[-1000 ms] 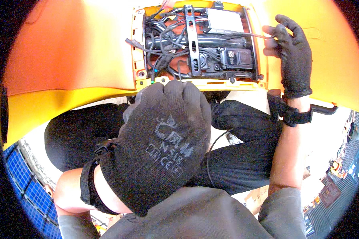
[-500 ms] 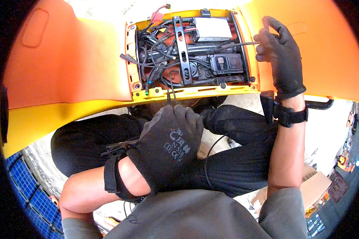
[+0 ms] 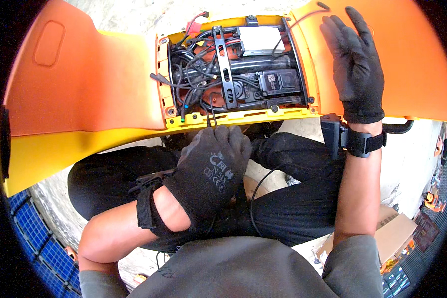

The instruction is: The person works on the electrical wiring and components under the seat of a yellow motorcycle, connecting plastic wire terminals and arranging cables by hand.

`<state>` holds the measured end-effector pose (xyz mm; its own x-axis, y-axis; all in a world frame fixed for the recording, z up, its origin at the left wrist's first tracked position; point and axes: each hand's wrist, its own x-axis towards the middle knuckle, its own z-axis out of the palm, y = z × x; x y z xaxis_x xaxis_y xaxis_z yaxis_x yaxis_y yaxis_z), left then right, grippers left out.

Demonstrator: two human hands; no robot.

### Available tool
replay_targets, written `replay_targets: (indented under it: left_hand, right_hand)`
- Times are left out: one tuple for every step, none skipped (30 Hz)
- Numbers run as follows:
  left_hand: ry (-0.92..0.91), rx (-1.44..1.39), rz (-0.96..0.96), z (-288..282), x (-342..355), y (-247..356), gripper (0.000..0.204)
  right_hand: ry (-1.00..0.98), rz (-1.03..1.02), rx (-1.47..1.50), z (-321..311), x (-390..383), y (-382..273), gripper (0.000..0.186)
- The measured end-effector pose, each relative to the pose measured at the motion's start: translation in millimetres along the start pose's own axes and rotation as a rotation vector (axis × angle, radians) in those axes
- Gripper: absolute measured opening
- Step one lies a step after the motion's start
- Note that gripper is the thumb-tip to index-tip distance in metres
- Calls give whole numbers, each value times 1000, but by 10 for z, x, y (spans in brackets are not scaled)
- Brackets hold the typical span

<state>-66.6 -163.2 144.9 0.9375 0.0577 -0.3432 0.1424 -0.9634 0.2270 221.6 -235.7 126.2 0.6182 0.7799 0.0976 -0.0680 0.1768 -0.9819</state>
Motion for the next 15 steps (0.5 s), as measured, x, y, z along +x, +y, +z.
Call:
replay_targets:
  left_hand:
    - [-3,-8,-4,0,6,-4,23]
    - [-7,-16,-9,5,13,-10,23]
    - [-10,-25,-13,14,18,-12,23]
    - [3,-14,-14,38,20,-10,22]
    - [17,-3,-15,66,21,-7,22]
    - [31,7,-16,83,20,-5,22]
    - [31,12,-17,88,18,3,21]
    - [31,17,-17,93,16,10,21]
    - [31,22,-17,96,14,15,21]
    - [26,19,-17,101,6,17,21]
    - [22,14,-11,100,2,13,21]
    - [19,9,-6,101,-2,10,21]
    - [11,6,-5,104,-3,12,20]
    - [4,4,-4,109,-4,15,20]
    - [-3,1,-4,112,-5,20,20]
  right_hand:
    - [-5,2,4,-3,2,11,44]
    - [-8,14,18,-7,2,19,45]
    - [-11,27,32,-11,3,29,45]
    - [-14,42,45,-14,2,50,46]
    - [-33,50,33,-15,-1,88,45]
    - [-51,58,21,-12,-4,131,45]
    - [-71,67,13,35,-5,146,44]
    - [-79,87,-103,81,-22,137,43]
    - [-87,107,-220,146,-60,121,41]
    - [-100,125,-334,261,-91,121,40]
    - [-118,137,-304,383,-120,149,36]
    - [-156,137,-468,496,-156,116,33]
    - [-193,160,-491,576,-205,144,30]
    - [-231,184,-513,632,-254,199,27]
    - [-301,140,-589,658,-297,260,25]
